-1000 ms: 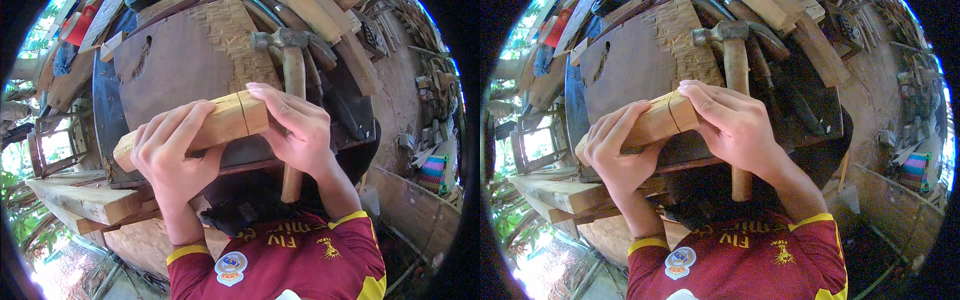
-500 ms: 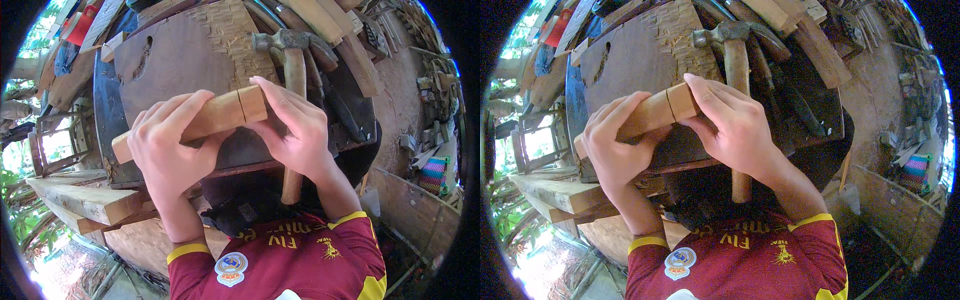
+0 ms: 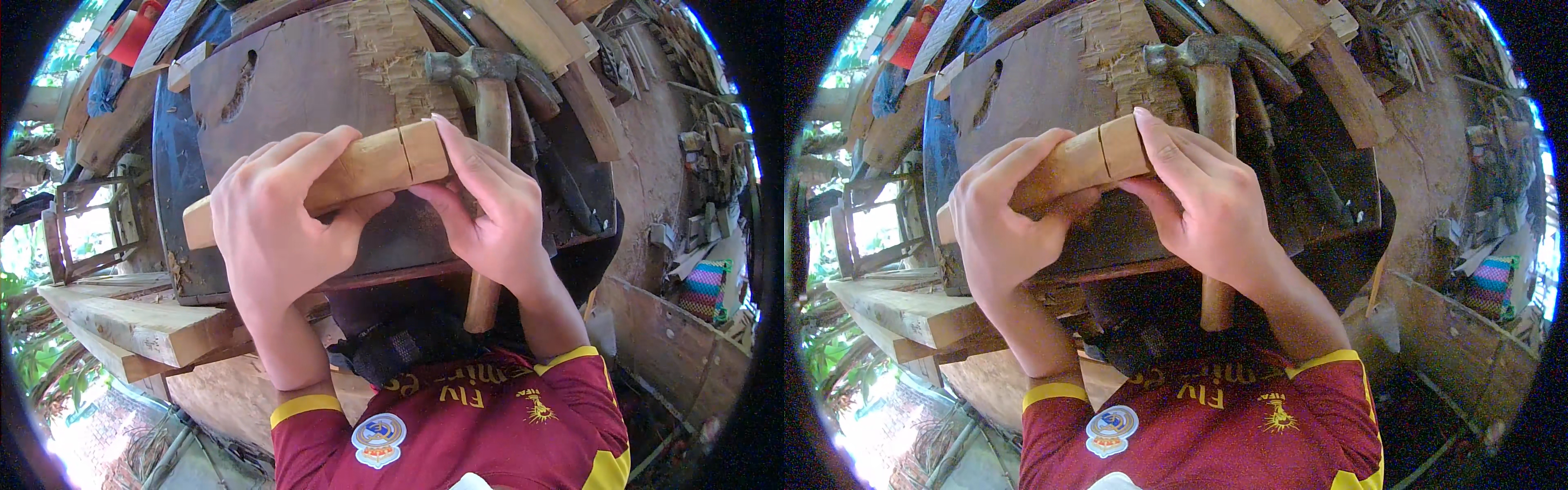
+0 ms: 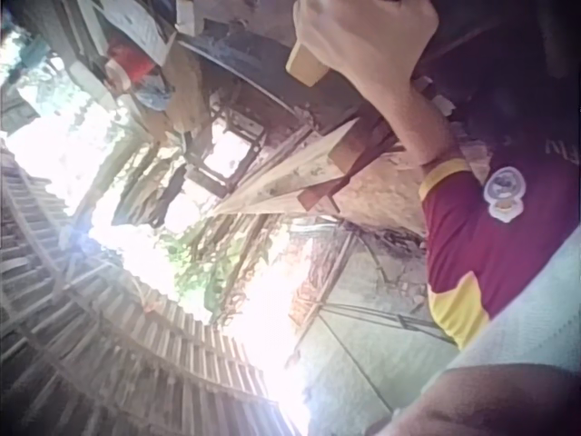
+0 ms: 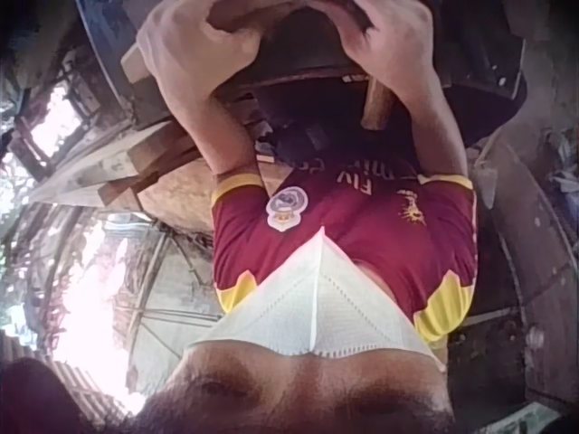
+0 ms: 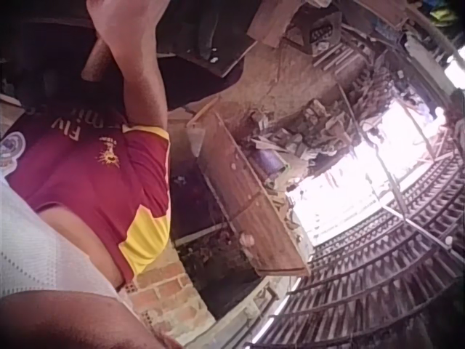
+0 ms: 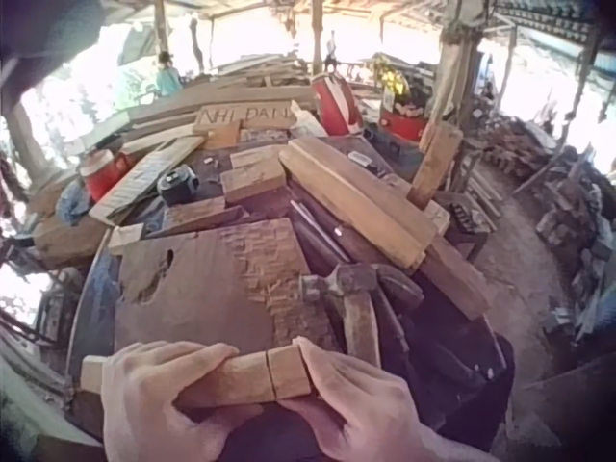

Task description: The person cleans a small wooden block and a workbench surface with a brush, then uses a hammer to drive nails into the block. The person repeatedly hammers the nails and inspects the block between strikes.

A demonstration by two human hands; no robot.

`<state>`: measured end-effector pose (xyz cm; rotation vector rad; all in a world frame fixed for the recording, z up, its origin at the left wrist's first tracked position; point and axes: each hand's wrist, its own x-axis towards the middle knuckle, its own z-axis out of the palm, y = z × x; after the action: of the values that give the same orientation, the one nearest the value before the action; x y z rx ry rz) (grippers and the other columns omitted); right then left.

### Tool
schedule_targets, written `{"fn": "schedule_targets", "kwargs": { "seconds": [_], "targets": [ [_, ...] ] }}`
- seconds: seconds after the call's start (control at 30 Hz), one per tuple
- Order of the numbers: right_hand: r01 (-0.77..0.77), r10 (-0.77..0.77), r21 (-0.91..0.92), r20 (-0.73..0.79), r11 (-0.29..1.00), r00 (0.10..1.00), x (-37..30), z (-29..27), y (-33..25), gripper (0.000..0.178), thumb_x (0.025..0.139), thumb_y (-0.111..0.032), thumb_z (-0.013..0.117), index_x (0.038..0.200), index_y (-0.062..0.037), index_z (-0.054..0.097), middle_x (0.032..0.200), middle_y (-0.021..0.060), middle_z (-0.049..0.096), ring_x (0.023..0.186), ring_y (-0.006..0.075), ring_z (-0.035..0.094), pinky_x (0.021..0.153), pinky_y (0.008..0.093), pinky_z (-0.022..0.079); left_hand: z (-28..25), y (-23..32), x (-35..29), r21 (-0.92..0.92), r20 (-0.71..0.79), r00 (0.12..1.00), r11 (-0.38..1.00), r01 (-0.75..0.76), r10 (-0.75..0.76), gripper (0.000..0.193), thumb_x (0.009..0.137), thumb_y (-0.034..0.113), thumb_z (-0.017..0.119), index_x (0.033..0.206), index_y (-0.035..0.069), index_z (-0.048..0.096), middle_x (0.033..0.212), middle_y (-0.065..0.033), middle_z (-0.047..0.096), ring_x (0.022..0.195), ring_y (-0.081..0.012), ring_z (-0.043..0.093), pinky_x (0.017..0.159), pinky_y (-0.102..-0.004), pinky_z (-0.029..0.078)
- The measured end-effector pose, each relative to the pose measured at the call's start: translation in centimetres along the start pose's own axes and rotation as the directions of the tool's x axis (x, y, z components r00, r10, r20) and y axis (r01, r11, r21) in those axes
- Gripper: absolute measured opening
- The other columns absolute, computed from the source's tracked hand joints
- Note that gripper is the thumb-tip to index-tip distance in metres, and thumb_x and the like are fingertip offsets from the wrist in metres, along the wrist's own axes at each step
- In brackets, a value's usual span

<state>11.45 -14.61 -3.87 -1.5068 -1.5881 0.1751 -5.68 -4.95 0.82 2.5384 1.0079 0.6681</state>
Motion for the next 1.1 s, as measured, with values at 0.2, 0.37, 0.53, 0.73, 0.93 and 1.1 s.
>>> {"fn": "schedule_targets", "kwargs": {
  "seconds": [0.2, 0.37, 0.53, 0.73, 0.93, 1.1],
  "targets": [
    [0.076, -0.077, -0.035, -0.039, 0.996, 0.996, -0.1, 0.3, 0.9, 0.050, 0.077, -0.002, 0.071, 0.123, 0.0053, 0.053, 0.101, 0.0212, 0.065, 0.089, 0.0360, 0.065, 0.077, 0.0386, 0.053, -0.3, -1.1, 2.1, -0.010, 0.037, 0.995, 0.996, -0.093, 0.093, 0.039, 0.064, 0.018, 0.080, 0.098, 0.003, 0.070, 0.085, -0.0135, 0.068, 0.078, -0.0293, 0.067, 0.073, -0.0332, 0.051],
    [0.053, -0.053, 0.000, -0.035, 0.999, 0.998, -0.1, 0.3, 0.7, 0.049, 0.076, -0.002, 0.071, 0.122, 0.0053, 0.054, 0.100, 0.0216, 0.065, 0.089, 0.0360, 0.066, 0.077, 0.0386, 0.053, -0.1, -3.3, 4.0, -0.024, 0.114, 0.991, 0.998, -0.062, 0.065, 0.036, 0.073, 0.027, 0.078, 0.098, 0.002, 0.071, 0.086, -0.0161, 0.070, 0.079, -0.0260, 0.069, 0.075, -0.0311, 0.051],
    [0.018, -0.019, -0.004, -0.019, 1.000, 1.000, -0.1, 0.1, 0.6, 0.048, 0.076, 0.003, 0.070, 0.122, 0.0040, 0.056, 0.105, 0.0196, 0.066, 0.092, 0.0310, 0.067, 0.071, 0.0329, 0.054, 0.0, -3.8, 4.3, -0.057, 0.164, 0.986, 0.998, 0.013, -0.003, 0.038, 0.074, 0.027, 0.079, 0.099, 0.000, 0.071, 0.087, -0.0149, 0.071, 0.078, -0.0179, 0.069, 0.074, -0.0290, 0.051],
    [0.062, -0.062, -0.006, -0.030, 0.998, 0.998, -0.1, 0.0, 0.7, 0.047, 0.077, -0.002, 0.071, 0.120, 0.0044, 0.055, 0.103, 0.0215, 0.065, 0.091, 0.0359, 0.065, 0.079, 0.0388, 0.053, 0.0, -3.7, 4.2, -0.062, 0.159, 0.987, 0.998, 0.009, 0.001, 0.038, 0.075, 0.026, 0.079, 0.100, -0.001, 0.070, 0.086, -0.0140, 0.072, 0.077, -0.0143, 0.067, 0.073, -0.0279, 0.051],
    [0.046, -0.046, -0.001, -0.044, 0.999, 0.998, -0.1, 0.0, 0.6, 0.046, 0.076, 0.003, 0.071, 0.120, 0.0036, 0.059, 0.109, 0.0189, 0.066, 0.094, 0.0303, 0.067, 0.069, 0.0311, 0.055, 0.4, -3.7, 4.2, -0.143, 0.102, 0.995, 0.989, 0.038, -0.024, 0.039, 0.070, 0.038, 0.079, 0.092, 0.007, 0.074, 0.078, -0.0153, 0.068, 0.072, -0.0306, 0.068, 0.067, -0.0342, 0.052],
    [0.036, -0.035, 0.024, -0.041, 0.999, 0.999, 0.0, -0.1, 0.4, 0.047, 0.075, 0.004, 0.070, 0.120, 0.0037, 0.058, 0.109, 0.0192, 0.066, 0.095, 0.0318, 0.067, 0.073, 0.0328, 0.055, 0.2, -3.5, 4.3, -0.135, 0.128, 0.991, 0.990, 0.042, -0.024, 0.037, 0.072, 0.033, 0.078, 0.095, 0.005, 0.072, 0.079, -0.0143, 0.070, 0.074, -0.0253, 0.068, 0.069, -0.0321, 0.052]
  ]
}}
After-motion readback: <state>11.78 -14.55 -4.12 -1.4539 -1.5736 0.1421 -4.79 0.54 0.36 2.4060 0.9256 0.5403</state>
